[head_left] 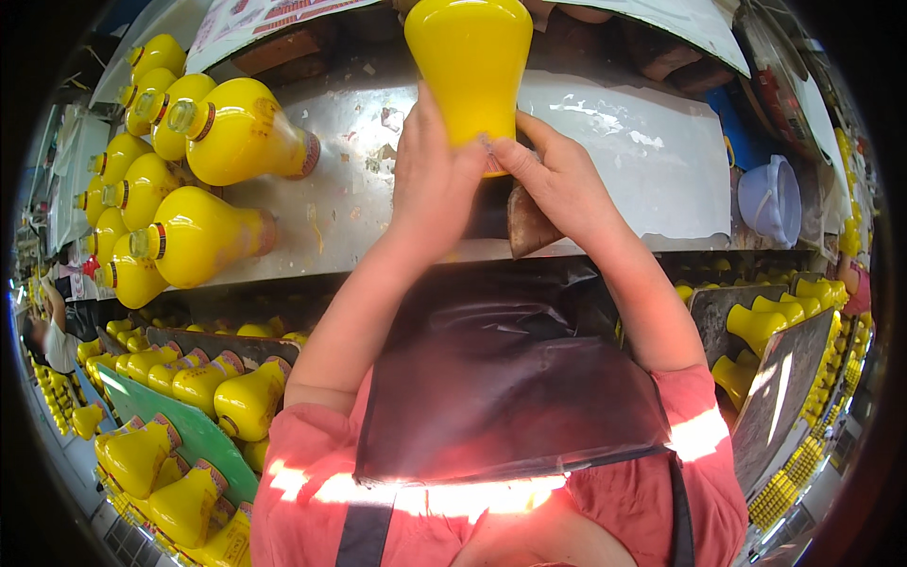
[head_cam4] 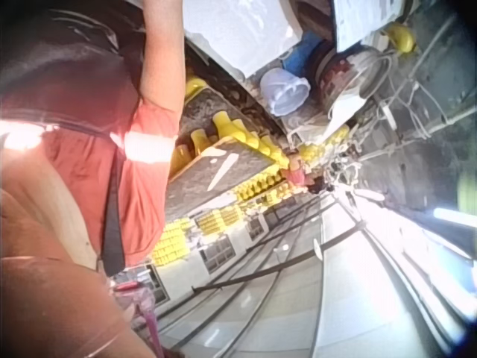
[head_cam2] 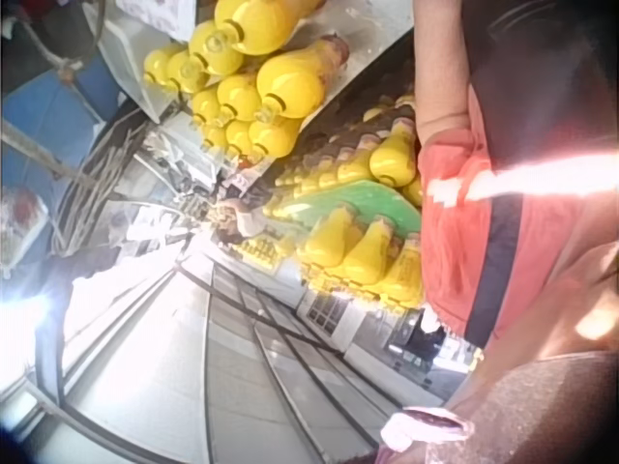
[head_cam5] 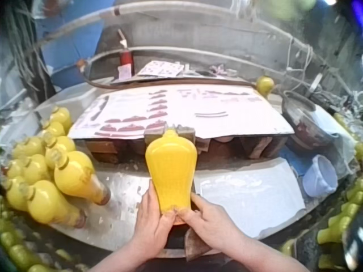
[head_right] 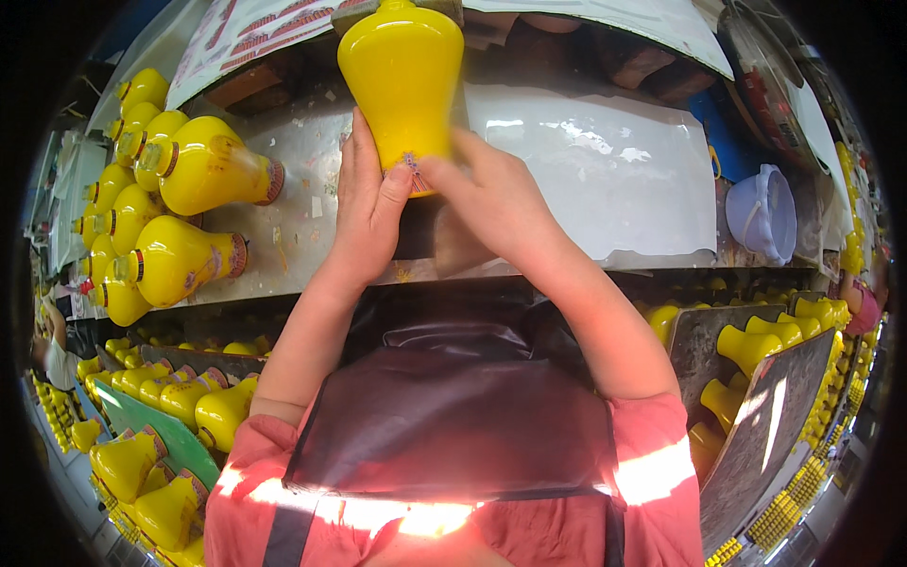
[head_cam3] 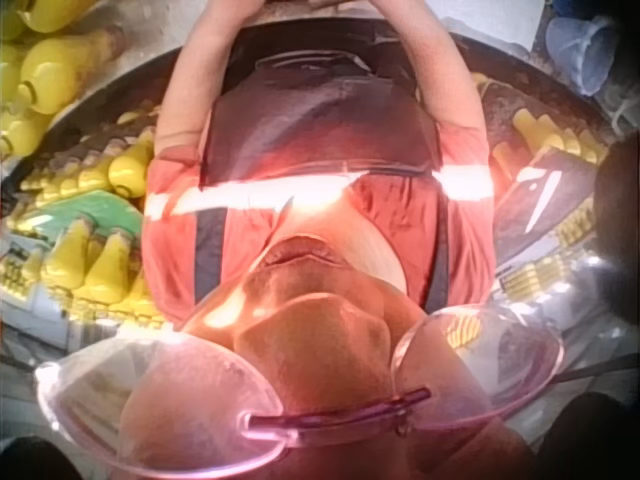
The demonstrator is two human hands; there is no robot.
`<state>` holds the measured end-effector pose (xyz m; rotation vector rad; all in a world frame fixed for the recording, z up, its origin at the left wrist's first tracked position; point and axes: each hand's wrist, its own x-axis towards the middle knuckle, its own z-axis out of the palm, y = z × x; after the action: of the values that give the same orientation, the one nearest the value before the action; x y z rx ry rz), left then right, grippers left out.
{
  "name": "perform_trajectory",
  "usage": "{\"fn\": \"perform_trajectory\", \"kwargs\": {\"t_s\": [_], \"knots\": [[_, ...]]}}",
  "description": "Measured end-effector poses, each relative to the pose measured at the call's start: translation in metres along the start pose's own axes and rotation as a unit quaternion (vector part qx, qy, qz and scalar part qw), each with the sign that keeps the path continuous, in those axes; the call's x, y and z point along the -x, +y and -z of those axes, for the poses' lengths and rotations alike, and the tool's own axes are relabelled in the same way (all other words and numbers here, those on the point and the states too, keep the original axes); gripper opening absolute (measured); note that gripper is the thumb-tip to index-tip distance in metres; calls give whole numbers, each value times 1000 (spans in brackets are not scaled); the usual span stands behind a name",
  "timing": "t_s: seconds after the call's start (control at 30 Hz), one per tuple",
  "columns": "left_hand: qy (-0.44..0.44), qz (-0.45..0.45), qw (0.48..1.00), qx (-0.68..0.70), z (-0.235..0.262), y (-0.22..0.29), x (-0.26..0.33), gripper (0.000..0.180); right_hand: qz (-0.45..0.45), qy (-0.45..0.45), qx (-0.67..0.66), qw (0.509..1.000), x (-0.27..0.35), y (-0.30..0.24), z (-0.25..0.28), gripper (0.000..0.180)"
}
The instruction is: The person applies printed labels to yellow plastic bottles on a workbench. They peel each label from a sheet, align it on the bottle, and smooth it down with their fingers, repeating the process for multiple bottles.
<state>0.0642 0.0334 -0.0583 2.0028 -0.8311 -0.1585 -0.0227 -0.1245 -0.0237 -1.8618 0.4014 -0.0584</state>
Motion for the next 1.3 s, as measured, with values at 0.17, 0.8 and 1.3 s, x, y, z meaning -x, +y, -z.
{"fn": "perform_trajectory", "kwargs": {"t_s": [0.17, 0.8, 1.3], "knots": [[-23, -6, 1000, 14, 2, -2, 2, 81, -41, -32, 66, 997, 0, -1, 8, 57], [-54, 3, 984, 167, 11, -14, 1, 91, 12, -46, 71, 996, -5, -4, 8, 67], [-37, 58, 964, 258, 7, -19, 2, 101, -98, -25, -147, 984, -2, -24, 38, 35]]}}
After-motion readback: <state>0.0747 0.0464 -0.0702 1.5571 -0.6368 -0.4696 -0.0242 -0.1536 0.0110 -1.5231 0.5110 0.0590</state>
